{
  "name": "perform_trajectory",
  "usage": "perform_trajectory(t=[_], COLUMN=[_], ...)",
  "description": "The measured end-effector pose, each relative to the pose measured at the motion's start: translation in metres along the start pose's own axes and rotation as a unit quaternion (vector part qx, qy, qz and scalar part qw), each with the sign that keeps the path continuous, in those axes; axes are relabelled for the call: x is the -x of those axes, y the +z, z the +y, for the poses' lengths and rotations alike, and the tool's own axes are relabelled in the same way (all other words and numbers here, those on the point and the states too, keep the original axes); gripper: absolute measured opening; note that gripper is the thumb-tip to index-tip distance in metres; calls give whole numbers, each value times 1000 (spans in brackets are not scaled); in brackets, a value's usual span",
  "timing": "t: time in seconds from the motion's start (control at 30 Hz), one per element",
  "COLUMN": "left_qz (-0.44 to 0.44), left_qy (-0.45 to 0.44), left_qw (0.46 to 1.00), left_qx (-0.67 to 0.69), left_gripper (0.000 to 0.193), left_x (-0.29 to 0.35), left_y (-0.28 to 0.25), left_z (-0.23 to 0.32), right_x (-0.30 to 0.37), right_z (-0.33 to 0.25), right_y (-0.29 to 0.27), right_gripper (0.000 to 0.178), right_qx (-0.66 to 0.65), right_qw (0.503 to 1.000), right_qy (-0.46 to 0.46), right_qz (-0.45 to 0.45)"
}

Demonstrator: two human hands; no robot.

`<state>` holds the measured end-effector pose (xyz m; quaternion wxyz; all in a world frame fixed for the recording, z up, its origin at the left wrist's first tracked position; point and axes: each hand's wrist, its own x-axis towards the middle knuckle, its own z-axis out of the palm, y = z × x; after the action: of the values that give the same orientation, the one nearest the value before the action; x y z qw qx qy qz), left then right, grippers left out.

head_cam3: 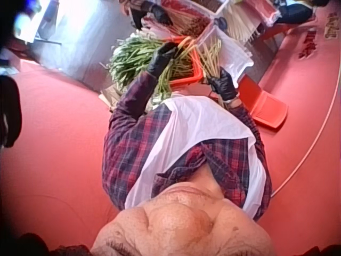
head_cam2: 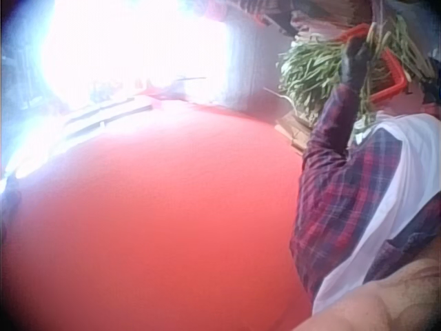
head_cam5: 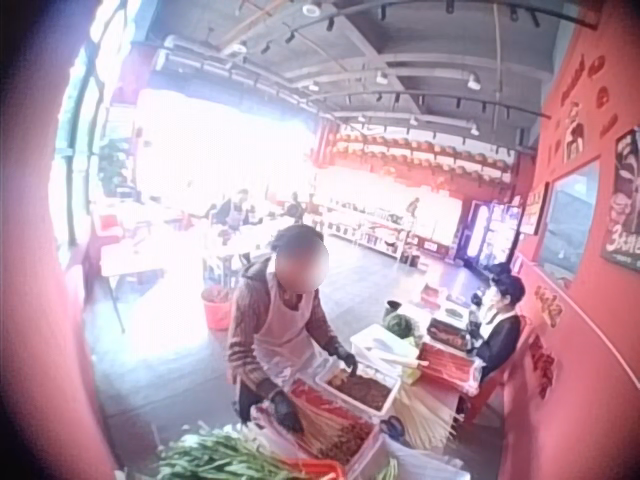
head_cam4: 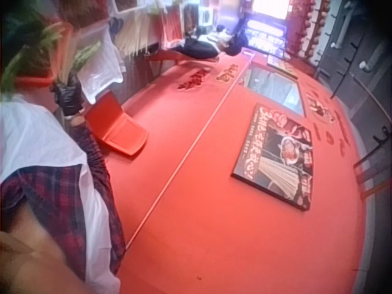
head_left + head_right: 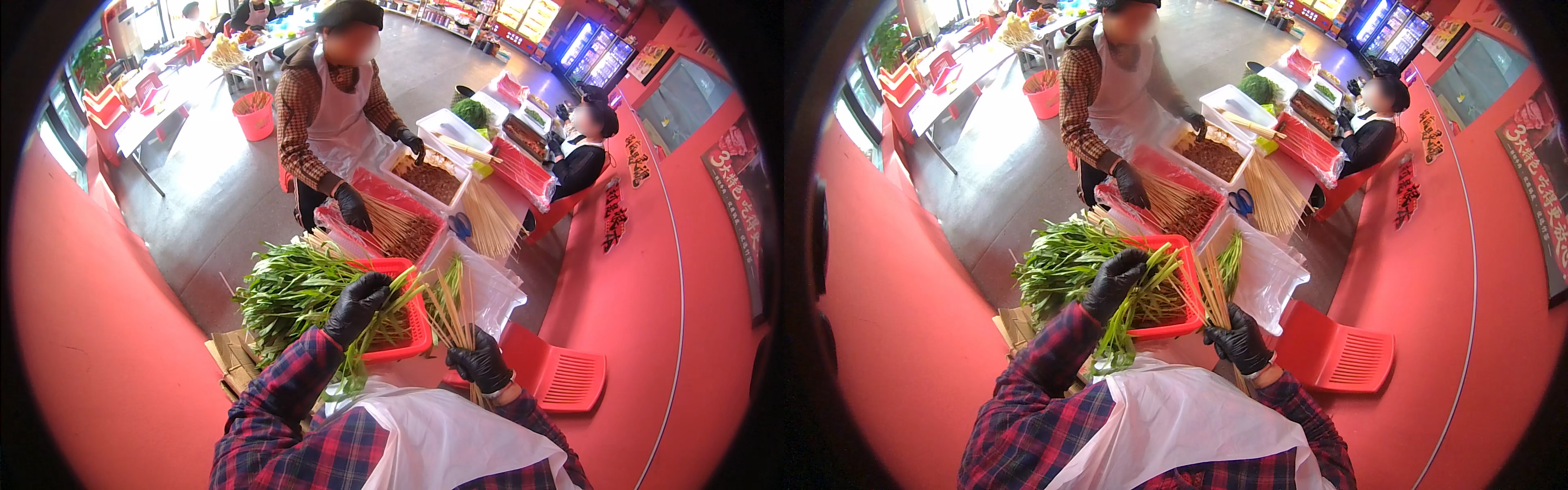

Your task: The person repeatedly picks up green leafy vegetables and wooden skewers, then threads the vegetables onto the skewers one by one. The finished skewers are placed into a clear container on the counter.

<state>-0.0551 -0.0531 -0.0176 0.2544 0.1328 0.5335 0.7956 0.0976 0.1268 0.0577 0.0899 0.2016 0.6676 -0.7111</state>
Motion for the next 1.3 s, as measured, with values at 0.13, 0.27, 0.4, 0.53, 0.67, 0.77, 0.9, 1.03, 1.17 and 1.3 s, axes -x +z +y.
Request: perform_trajectory(t=[0.13, 0.27, 0.4, 0.53, 0.67, 0.77, 0.9, 1.03, 1.17, 1.3], left_qz=[-18, -23, -22, -1, -3, -2, -15, -1, -1, 12], left_qy=[-57, -77, -69, -61, -62, -83, -124, -128, -137, -134], left_qw=[998, 994, 994, 995, 995, 992, 984, 983, 978, 980], left_qx=[30, 75, 78, 76, 75, 95, 128, 131, 156, 148], left_gripper=[14, 13, 12, 13, 11, 10, 13, 14, 15, 15], left_x=[-1, -1, -1, 1, 2, 3, 3, 0, 1, 1], left_y=[6, 8, 7, 9, 10, 11, 11, 8, 9, 14], left_z=[13, 12, 7, 8, 11, 15, 20, 11, 9, 11], right_x=[0, 1, 1, 2, 2, 0, -2, -5, -8, -11], right_z=[-2, -2, 1, -1, -2, 2, 1, 4, 6, 11], right_y=[2, 1, 1, 2, 3, 2, 6, 7, 8, 6], right_gripper=[23, 21, 19, 17, 17, 17, 17, 17, 16, 18], right_qx=[-9, -16, -17, -10, -12, -15, -22, -12, -23, -10], right_qw=[1000, 1000, 1000, 1000, 1000, 1000, 1000, 1000, 999, 999], right_qy=[2, -5, -5, -8, -6, -10, -3, -9, -8, -20], right_qz=[0, 9, 10, 13, 13, 15, 21, 23, 32, 38])
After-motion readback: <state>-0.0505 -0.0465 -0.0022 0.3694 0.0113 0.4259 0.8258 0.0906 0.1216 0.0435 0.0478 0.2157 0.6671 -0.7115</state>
